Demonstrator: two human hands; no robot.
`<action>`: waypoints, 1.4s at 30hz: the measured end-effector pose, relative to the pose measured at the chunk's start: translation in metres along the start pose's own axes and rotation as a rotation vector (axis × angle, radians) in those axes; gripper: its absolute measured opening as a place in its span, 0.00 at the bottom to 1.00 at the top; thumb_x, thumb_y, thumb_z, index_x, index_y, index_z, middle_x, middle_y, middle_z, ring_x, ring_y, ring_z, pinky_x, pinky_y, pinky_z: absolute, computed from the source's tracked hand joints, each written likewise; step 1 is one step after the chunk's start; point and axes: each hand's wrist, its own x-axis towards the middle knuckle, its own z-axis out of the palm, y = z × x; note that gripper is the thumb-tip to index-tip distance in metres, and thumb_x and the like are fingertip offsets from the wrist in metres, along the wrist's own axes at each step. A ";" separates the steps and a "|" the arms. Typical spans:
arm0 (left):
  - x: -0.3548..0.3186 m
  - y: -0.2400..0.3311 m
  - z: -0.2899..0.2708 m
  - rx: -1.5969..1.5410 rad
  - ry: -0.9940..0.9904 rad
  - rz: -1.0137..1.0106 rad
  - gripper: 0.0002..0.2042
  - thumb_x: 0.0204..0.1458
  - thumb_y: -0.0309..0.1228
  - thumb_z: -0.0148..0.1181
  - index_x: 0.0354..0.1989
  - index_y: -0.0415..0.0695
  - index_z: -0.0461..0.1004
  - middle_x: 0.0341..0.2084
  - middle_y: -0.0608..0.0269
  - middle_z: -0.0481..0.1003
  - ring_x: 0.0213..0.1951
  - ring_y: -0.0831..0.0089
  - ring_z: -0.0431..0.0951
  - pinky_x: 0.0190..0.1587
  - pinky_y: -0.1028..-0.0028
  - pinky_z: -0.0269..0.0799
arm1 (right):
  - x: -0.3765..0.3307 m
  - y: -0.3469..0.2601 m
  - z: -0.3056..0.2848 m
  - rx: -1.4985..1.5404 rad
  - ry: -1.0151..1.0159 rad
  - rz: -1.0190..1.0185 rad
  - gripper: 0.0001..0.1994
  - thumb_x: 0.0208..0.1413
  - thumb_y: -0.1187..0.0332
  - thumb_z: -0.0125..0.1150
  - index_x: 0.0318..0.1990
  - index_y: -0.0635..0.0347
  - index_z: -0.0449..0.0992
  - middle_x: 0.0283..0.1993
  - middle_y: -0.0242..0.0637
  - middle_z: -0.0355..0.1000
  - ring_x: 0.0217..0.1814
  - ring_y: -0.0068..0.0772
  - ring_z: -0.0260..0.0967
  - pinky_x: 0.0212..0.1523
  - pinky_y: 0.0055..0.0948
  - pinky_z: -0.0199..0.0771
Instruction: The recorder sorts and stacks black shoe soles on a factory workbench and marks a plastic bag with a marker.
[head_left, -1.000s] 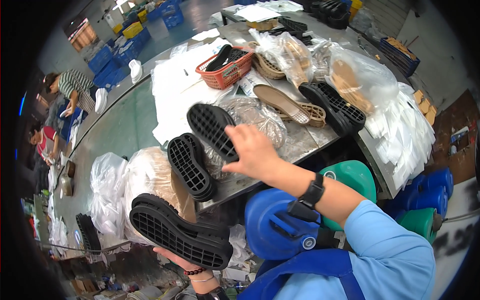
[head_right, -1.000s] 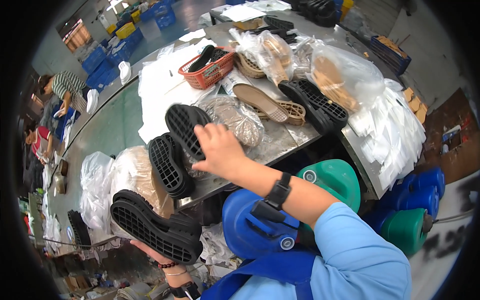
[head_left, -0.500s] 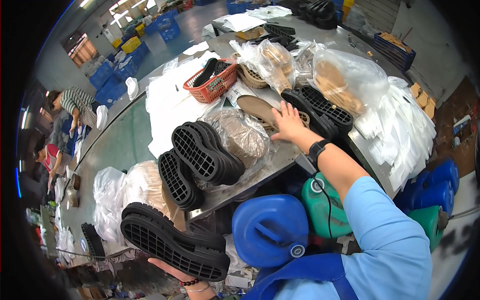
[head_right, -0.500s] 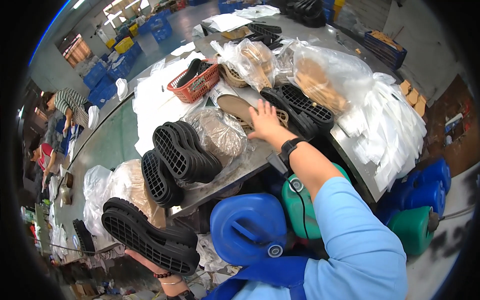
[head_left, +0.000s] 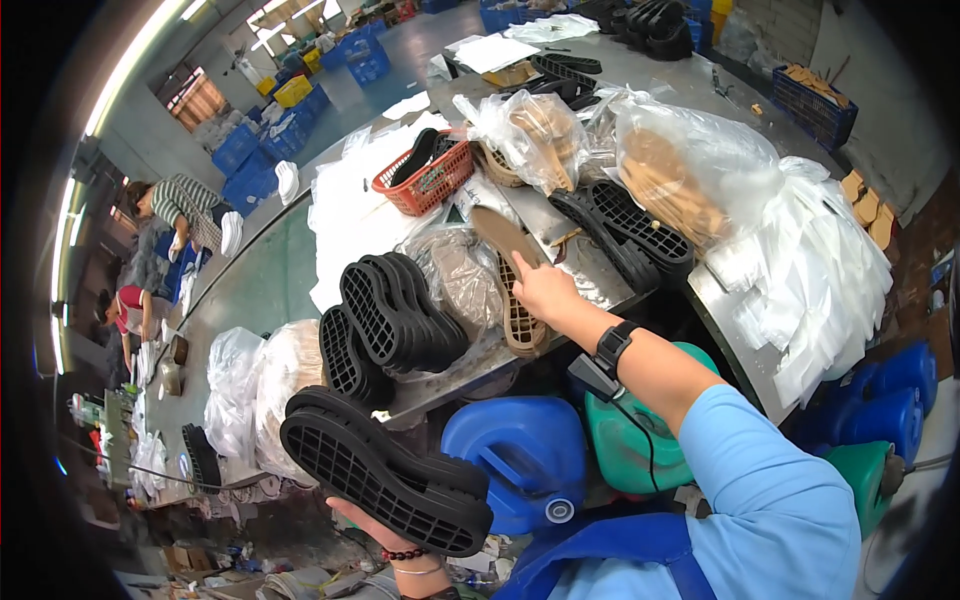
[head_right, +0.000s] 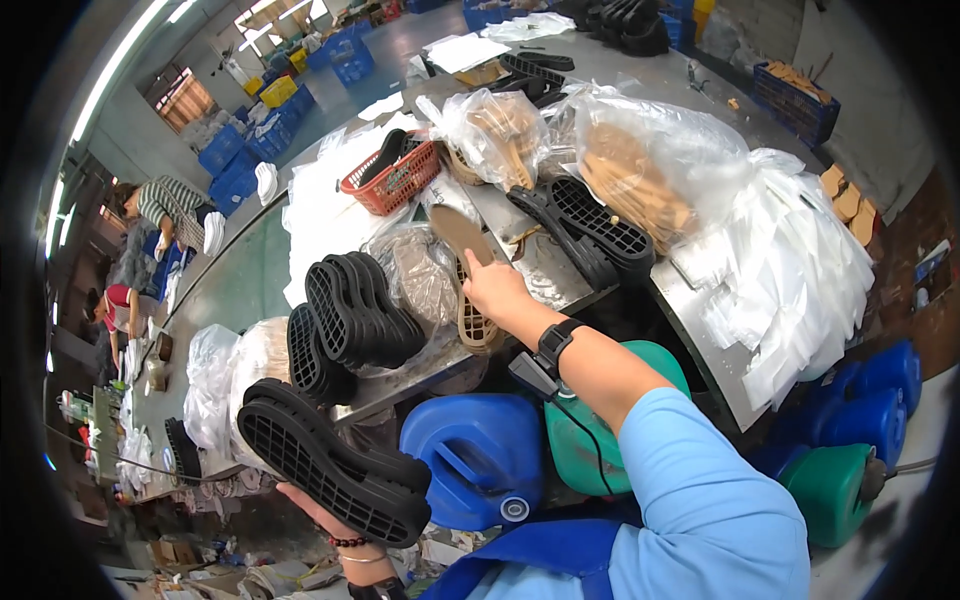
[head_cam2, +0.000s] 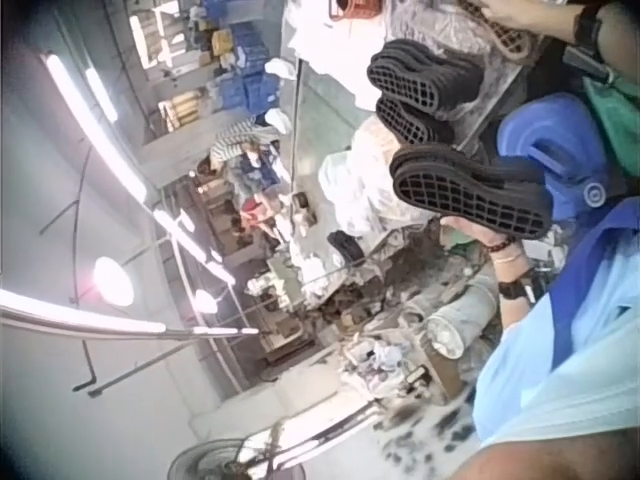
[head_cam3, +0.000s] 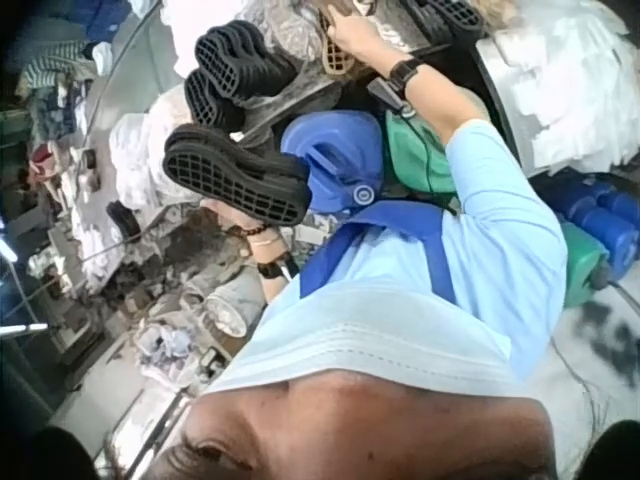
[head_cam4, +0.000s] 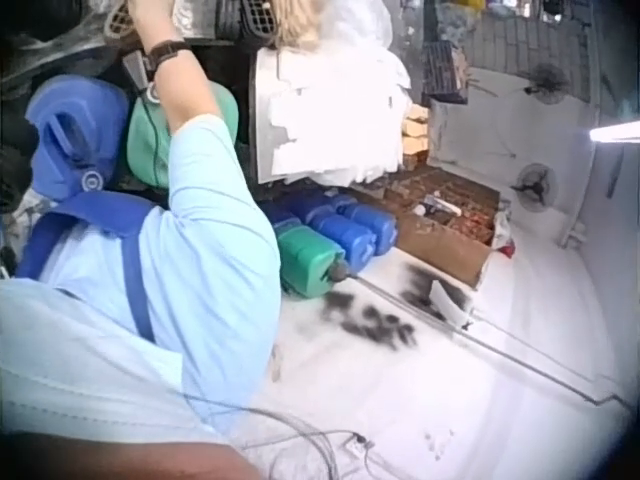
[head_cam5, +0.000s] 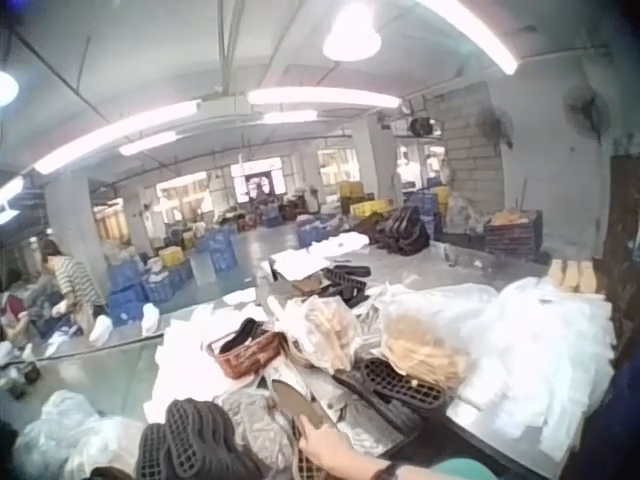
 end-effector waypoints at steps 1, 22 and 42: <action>0.000 -0.003 0.002 0.006 0.006 0.002 0.37 0.59 0.63 0.32 0.68 0.48 0.51 0.65 0.57 0.57 0.62 0.59 0.62 0.64 0.58 0.61 | -0.004 -0.003 -0.007 0.001 0.131 -0.054 0.29 0.55 0.55 0.47 0.63 0.58 0.61 0.61 0.63 0.60 0.43 0.57 0.74 0.46 0.48 0.73; 0.056 -0.169 0.116 -0.039 -0.249 -0.633 0.39 0.50 0.64 0.49 0.61 0.45 0.61 0.52 0.58 0.70 0.51 0.61 0.73 0.54 0.60 0.72 | -0.055 0.148 -0.067 0.290 0.339 -0.115 0.23 0.50 0.67 0.65 0.53 0.65 0.71 0.46 0.31 0.72 0.48 0.26 0.66 0.51 0.31 0.64; 0.057 -0.209 0.104 0.076 -0.248 -0.549 0.46 0.43 0.68 0.51 0.65 0.47 0.57 0.61 0.60 0.63 0.62 0.60 0.63 0.64 0.59 0.59 | -0.164 0.077 -0.102 1.667 -0.052 0.084 0.20 0.57 0.75 0.58 0.58 0.66 0.69 0.51 0.36 0.73 0.50 0.21 0.69 0.54 0.23 0.69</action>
